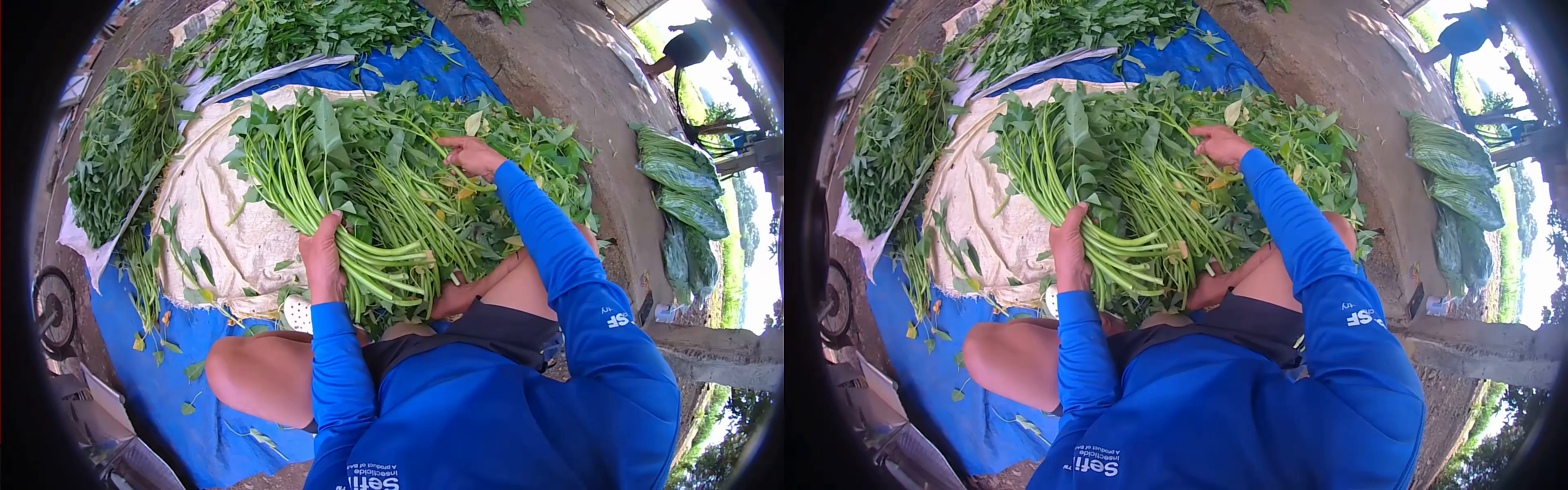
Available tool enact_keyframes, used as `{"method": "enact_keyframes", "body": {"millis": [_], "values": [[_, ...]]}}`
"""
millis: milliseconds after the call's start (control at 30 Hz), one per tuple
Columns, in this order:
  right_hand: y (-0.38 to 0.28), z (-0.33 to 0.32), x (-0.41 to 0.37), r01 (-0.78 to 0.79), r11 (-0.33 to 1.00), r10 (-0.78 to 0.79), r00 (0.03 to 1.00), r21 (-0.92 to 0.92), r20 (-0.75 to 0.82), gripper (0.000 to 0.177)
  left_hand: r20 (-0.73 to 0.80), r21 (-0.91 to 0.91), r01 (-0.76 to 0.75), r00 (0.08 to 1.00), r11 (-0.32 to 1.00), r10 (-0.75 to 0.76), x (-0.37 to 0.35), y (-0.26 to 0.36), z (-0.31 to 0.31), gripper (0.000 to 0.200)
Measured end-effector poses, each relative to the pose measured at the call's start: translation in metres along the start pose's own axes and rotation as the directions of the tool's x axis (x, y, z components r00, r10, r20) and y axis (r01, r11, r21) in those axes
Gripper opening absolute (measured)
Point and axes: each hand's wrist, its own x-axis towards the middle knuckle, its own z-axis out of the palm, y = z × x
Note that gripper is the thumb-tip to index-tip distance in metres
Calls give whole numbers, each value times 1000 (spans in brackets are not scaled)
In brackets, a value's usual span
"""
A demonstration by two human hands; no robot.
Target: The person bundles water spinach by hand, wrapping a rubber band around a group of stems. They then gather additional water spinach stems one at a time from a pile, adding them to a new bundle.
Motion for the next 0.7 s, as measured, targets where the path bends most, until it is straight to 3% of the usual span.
{"method": "enact_keyframes", "body": {"millis": [100,200,267,367,400,500,633,700], "values": [[-13,-9,-23,-53,990,59,997,128,-48,51,33,7,0,999,1000,0,4,-9,-4,22],[-29,-15,-59,188,966,-152,968,177,-199,44,33,32,-2,999,999,1,5,-17,-6,23],[-35,-15,-82,365,921,-305,894,138,-327,39,45,18,19,999,1000,-20,7,-28,-7,27],[-61,-13,-120,433,901,-408,814,-35,-413,39,52,15,41,998,999,-42,5,-37,-5,31],[-74,-9,-133,414,888,-459,771,-201,-442,37,56,0,39,998,999,-39,5,-42,-4,30],[-96,13,-150,481,735,-677,571,-478,-465,37,106,-16,44,994,999,-42,1,-53,2,25],[-93,67,-141,498,725,-678,637,-475,-367,37,134,-66,82,988,994,-73,3,-83,8,22],[-58,119,-123,484,790,-591,765,-377,-256,37,205,-106,175,967,979,-151,4,-96,3,22]]}}
